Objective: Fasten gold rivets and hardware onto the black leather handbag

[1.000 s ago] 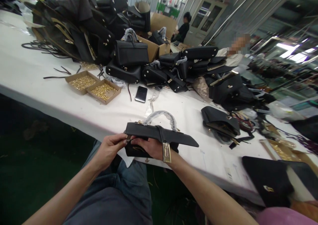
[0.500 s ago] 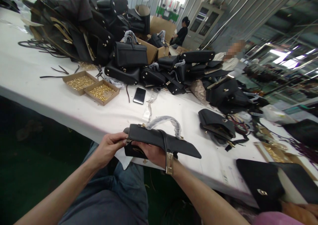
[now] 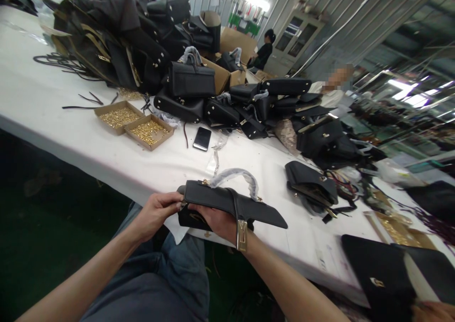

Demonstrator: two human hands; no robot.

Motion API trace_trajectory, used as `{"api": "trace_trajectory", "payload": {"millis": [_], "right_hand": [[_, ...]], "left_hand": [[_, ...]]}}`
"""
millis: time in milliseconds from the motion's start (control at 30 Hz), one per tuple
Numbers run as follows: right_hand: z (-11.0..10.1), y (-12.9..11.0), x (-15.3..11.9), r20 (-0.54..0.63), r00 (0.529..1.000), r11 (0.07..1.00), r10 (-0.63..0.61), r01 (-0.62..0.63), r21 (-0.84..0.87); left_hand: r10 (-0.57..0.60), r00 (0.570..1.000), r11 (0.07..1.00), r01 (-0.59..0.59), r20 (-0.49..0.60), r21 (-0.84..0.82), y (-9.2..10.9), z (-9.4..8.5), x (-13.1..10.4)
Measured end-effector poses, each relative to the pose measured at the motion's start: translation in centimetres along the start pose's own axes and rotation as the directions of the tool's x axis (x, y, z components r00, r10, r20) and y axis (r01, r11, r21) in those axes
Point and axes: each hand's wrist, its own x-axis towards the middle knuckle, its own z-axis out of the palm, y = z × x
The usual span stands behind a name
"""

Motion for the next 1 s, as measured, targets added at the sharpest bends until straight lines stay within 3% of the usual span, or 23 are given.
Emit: {"api": "trace_trajectory", "payload": {"millis": [200,367,567,733,867,1000], "right_hand": [[0.0,1.0,-0.6,0.07,0.998,0.994,-0.008,0.015,-0.105],[-0.6,0.3,-0.4,0.102,0.994,0.994,0.034,-0.024,-0.104],[-1.3,-1.7,1.0,0.092,0.971,0.963,0.222,-0.233,0.136],[-0.8,-1.7,2.1,0.21,0.926,0.842,0.315,-0.374,0.388],[-0.5,-0.9,2.6,0.232,0.915,0.793,0.331,-0.402,0.457],[-0.5,-0.8,2.8,0.23,0.912,0.797,0.34,-0.409,0.444]], "left_hand": [[0.04,0.999,0.998,-0.041,0.002,0.045,0.2,0.0,0.0],[0.08,0.997,0.987,-0.079,0.003,0.138,1.0,0.2,-0.1],[0.166,0.985,0.925,-0.136,-0.056,0.354,2.0,0.8,-0.7],[0.28,0.954,0.837,-0.188,-0.106,0.513,2.4,1.6,-1.4],[0.325,0.935,0.815,-0.202,-0.139,0.543,2.3,1.9,-1.7],[0.306,0.939,0.85,-0.197,-0.154,0.489,2.2,2.0,-1.7]]}}
